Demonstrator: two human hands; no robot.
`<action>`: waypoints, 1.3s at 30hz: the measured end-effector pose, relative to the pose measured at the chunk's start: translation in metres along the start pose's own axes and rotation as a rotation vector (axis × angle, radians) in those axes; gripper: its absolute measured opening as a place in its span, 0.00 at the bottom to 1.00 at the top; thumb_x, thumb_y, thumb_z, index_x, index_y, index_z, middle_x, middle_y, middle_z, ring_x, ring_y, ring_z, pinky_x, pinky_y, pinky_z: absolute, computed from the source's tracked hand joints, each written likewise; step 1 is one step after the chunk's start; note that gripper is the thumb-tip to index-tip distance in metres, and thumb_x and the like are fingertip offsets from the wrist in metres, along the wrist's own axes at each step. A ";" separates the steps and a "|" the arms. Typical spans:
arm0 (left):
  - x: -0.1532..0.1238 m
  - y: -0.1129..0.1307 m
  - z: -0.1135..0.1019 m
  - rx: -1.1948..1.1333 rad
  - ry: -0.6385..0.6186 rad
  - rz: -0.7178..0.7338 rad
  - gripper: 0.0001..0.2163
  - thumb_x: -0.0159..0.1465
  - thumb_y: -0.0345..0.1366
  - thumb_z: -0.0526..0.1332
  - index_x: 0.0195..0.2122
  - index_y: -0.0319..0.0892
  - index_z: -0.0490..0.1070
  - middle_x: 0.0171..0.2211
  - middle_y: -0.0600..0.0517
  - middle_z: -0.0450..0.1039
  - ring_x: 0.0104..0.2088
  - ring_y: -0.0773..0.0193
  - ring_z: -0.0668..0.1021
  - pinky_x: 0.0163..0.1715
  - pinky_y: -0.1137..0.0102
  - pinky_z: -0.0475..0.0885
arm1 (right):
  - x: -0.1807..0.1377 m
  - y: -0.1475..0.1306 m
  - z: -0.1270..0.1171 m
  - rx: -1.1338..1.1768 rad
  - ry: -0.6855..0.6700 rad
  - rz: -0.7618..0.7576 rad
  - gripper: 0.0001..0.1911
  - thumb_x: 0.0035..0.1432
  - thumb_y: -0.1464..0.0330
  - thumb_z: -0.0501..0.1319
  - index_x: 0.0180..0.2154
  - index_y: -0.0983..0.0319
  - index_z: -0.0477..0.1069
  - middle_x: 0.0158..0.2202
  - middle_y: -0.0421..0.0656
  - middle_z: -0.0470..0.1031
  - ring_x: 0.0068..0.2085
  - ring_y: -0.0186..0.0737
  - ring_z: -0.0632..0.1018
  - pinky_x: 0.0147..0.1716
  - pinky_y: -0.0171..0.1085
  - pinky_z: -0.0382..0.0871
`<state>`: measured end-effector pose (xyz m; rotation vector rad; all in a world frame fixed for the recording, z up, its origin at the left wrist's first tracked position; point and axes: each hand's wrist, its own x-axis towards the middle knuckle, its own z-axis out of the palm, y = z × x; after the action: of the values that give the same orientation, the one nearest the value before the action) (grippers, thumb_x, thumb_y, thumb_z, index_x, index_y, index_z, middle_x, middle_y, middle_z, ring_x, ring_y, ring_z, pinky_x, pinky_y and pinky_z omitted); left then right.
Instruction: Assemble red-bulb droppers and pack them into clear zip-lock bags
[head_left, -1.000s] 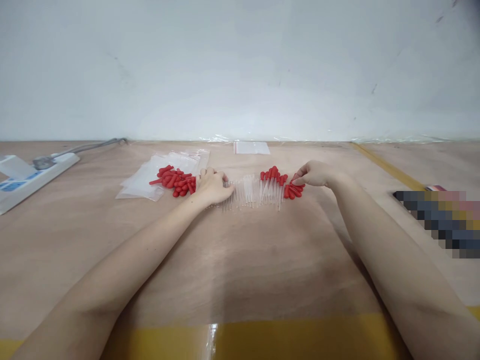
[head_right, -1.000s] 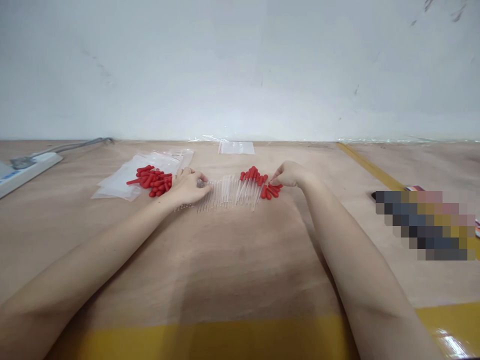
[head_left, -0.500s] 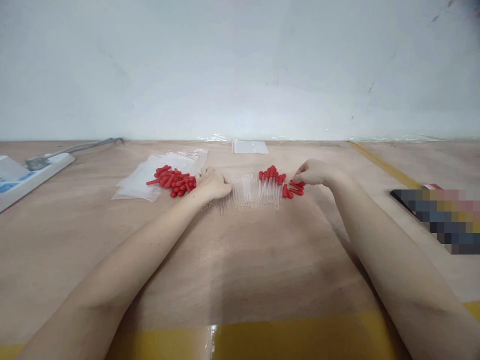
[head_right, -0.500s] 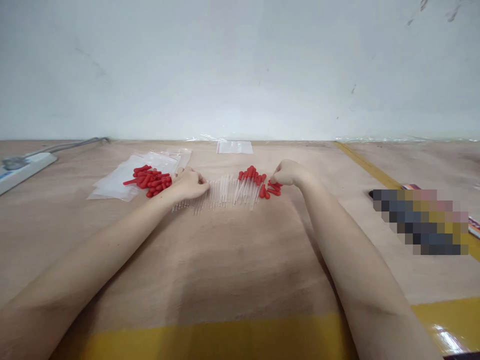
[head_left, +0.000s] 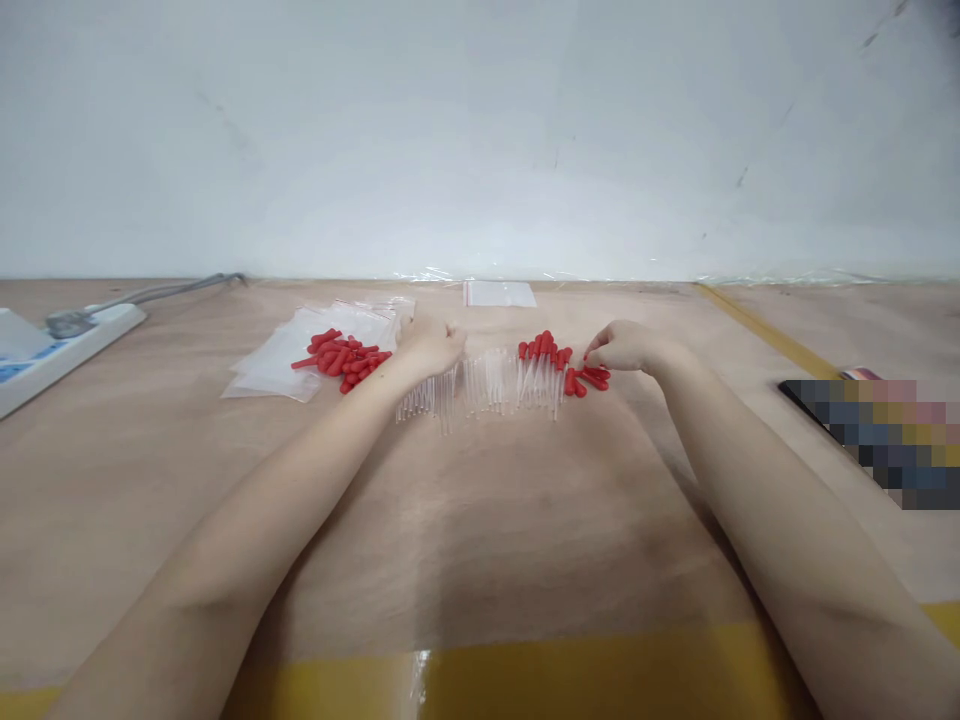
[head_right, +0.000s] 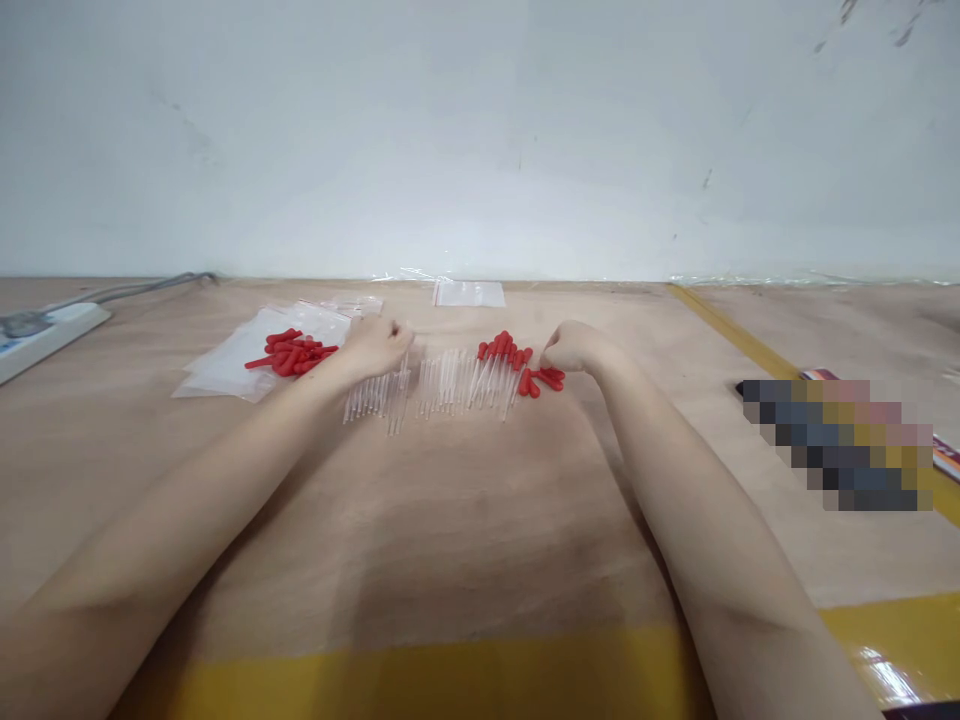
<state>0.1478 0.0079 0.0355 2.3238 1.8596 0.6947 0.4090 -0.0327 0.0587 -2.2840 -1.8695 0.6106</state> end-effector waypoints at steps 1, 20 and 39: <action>-0.001 -0.001 -0.007 -0.069 -0.004 0.053 0.12 0.58 0.36 0.50 0.18 0.41 0.60 0.21 0.46 0.67 0.32 0.51 0.72 0.32 0.57 0.66 | 0.000 0.000 -0.001 0.024 0.007 0.003 0.02 0.40 0.71 0.62 0.22 0.62 0.72 0.27 0.44 0.73 0.32 0.43 0.73 0.26 0.36 0.66; -0.083 -0.048 -0.007 -0.216 0.122 0.666 0.07 0.64 0.31 0.50 0.39 0.39 0.66 0.32 0.50 0.71 0.32 0.67 0.73 0.33 0.72 0.68 | -0.052 -0.062 0.109 0.415 0.452 -0.972 0.07 0.56 0.71 0.55 0.37 0.63 0.70 0.33 0.44 0.70 0.33 0.34 0.71 0.32 0.35 0.66; -0.085 -0.047 0.004 -0.295 0.144 0.827 0.10 0.63 0.29 0.51 0.41 0.39 0.69 0.28 0.50 0.72 0.29 0.67 0.73 0.29 0.73 0.69 | -0.051 -0.060 0.118 0.451 0.425 -1.041 0.07 0.57 0.69 0.55 0.36 0.62 0.71 0.31 0.43 0.75 0.32 0.33 0.74 0.33 0.33 0.68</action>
<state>0.0936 -0.0596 -0.0091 2.8247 0.6708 1.1271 0.3012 -0.0860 -0.0160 -0.8600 -2.0490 0.2865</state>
